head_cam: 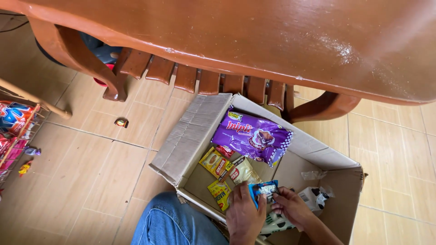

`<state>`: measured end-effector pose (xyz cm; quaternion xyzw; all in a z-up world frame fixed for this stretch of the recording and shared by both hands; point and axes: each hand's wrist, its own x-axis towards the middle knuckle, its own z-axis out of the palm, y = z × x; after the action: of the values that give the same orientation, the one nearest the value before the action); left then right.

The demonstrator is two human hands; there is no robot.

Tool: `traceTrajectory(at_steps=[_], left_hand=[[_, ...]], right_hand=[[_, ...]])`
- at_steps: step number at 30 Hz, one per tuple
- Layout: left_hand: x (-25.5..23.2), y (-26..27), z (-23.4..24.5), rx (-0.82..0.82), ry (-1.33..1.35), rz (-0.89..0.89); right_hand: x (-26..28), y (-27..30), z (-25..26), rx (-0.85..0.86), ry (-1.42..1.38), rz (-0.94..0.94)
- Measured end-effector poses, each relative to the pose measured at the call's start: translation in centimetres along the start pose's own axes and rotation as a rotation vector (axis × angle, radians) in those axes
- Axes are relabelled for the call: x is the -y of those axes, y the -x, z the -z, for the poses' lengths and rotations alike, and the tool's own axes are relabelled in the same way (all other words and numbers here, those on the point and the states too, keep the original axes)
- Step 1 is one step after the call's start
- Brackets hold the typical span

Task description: The person stocks snacks and packaged food onto a retail display shelf from a cardboard box.

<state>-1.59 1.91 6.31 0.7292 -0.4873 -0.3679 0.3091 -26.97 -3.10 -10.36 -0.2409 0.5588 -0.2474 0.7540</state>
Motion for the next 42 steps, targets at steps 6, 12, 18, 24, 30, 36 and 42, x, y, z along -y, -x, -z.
traceTrajectory(at_steps=[6,12,18,24,30,36,42], left_hand=[[1.8,-0.5,-2.5,0.073,-0.097,0.152],[4.0,0.3,-4.8,0.125,-0.304,-0.007],[5.4,0.1,-5.7,0.048,-0.329,0.001],[5.8,0.0,-6.4,0.06,-0.279,-0.023],[5.5,-0.2,-6.5,-0.031,-0.252,-0.03],[4.9,-0.3,-4.8,0.013,-0.106,-0.062],[3.4,0.4,-2.9,-0.049,0.003,-0.031]], right_hand=[[10.1,5.3,-11.3,0.183,-0.2,-0.217],[2.6,-17.0,-9.1,-0.089,-0.012,0.014],[5.5,-15.9,-18.9,-0.408,0.027,-0.068],[4.4,-20.1,-13.1,-0.379,0.096,-0.009],[3.5,-12.5,-2.4,-0.202,-0.063,0.138],[2.6,-1.7,3.2,-0.347,-0.113,0.164],[5.3,2.5,0.6,-0.247,-0.096,0.379]])
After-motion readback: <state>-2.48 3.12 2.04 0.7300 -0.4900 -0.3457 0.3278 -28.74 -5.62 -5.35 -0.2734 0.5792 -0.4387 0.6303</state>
